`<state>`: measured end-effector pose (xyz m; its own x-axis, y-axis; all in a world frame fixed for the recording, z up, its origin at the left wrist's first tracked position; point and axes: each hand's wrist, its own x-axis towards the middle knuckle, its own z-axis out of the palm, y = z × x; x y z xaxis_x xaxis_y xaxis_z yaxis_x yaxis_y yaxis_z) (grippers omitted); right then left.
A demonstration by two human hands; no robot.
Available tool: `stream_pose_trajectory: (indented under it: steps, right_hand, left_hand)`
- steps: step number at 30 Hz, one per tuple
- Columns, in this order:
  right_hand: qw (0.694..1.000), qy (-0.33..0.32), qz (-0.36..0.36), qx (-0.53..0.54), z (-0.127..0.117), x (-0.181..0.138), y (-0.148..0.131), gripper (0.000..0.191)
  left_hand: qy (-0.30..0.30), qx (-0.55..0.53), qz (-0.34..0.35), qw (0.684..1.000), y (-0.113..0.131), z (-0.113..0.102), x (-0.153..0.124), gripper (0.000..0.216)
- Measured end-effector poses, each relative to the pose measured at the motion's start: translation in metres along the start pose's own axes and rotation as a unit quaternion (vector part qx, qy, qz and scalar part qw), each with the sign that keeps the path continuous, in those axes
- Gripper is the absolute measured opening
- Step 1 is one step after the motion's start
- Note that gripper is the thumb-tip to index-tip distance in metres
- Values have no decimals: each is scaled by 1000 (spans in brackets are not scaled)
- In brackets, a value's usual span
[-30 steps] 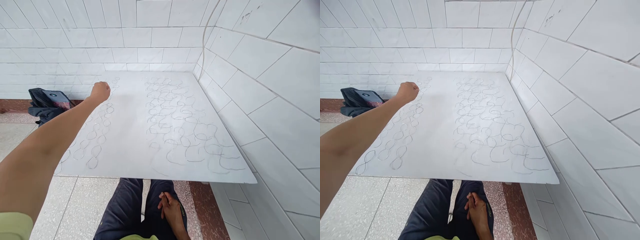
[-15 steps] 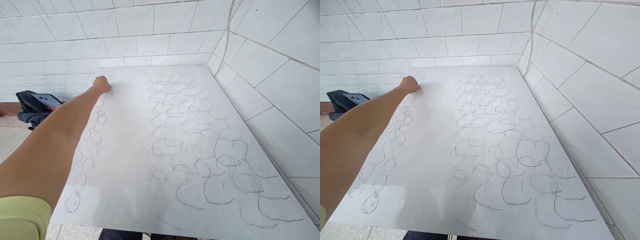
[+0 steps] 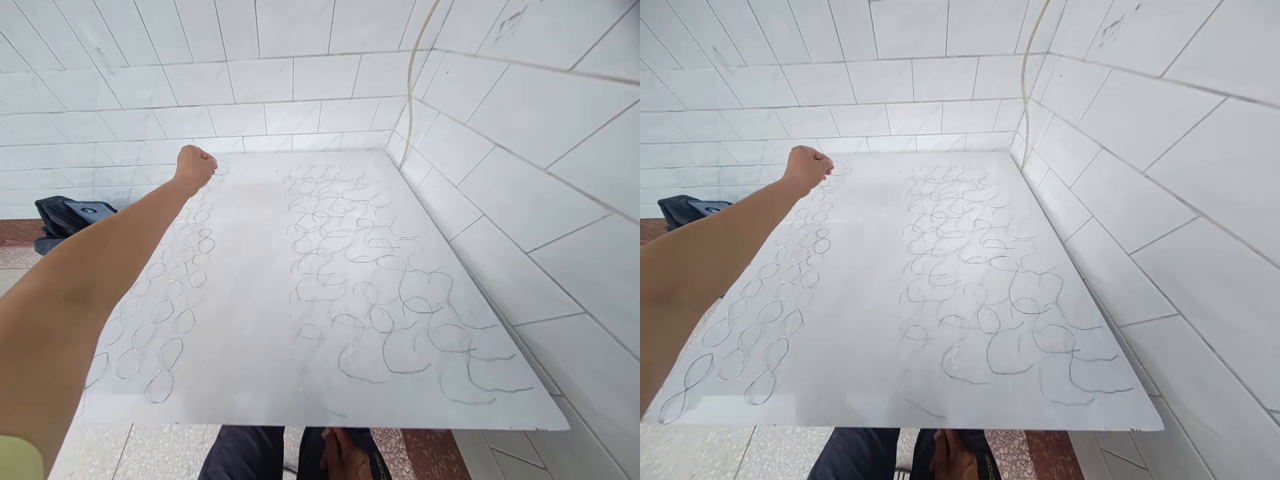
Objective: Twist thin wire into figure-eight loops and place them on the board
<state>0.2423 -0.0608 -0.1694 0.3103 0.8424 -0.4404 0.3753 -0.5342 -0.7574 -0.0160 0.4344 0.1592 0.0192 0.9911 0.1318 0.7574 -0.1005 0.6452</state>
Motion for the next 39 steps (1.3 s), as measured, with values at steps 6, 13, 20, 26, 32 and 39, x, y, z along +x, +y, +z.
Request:
stream_pose_trajectory:
  steps: [6,13,20,26,32,39]
  right_hand:
    - [986,-115,-42,115,-27,-29,-46,44]
    - [938,-96,-267,197,-108,-72,-180,29]
    - [910,-93,-321,246,-89,-60,-240,31]
    - [904,-67,-322,274,-65,-66,-231,39]
    - [920,1,-319,228,-73,-58,-212,32]
    - [917,59,-387,73,-76,-55,-203,26]
  left_hand:
    - [12,-154,9,988,45,-26,-107,20]
    - [-161,-148,64,974,73,-29,-242,16]
    - [-96,-346,53,932,86,10,-332,20]
    - [-54,-494,-23,867,76,51,-372,20]
    - [-120,-446,-36,886,58,58,-389,24]
    - [-196,-421,-42,885,38,61,-405,19]
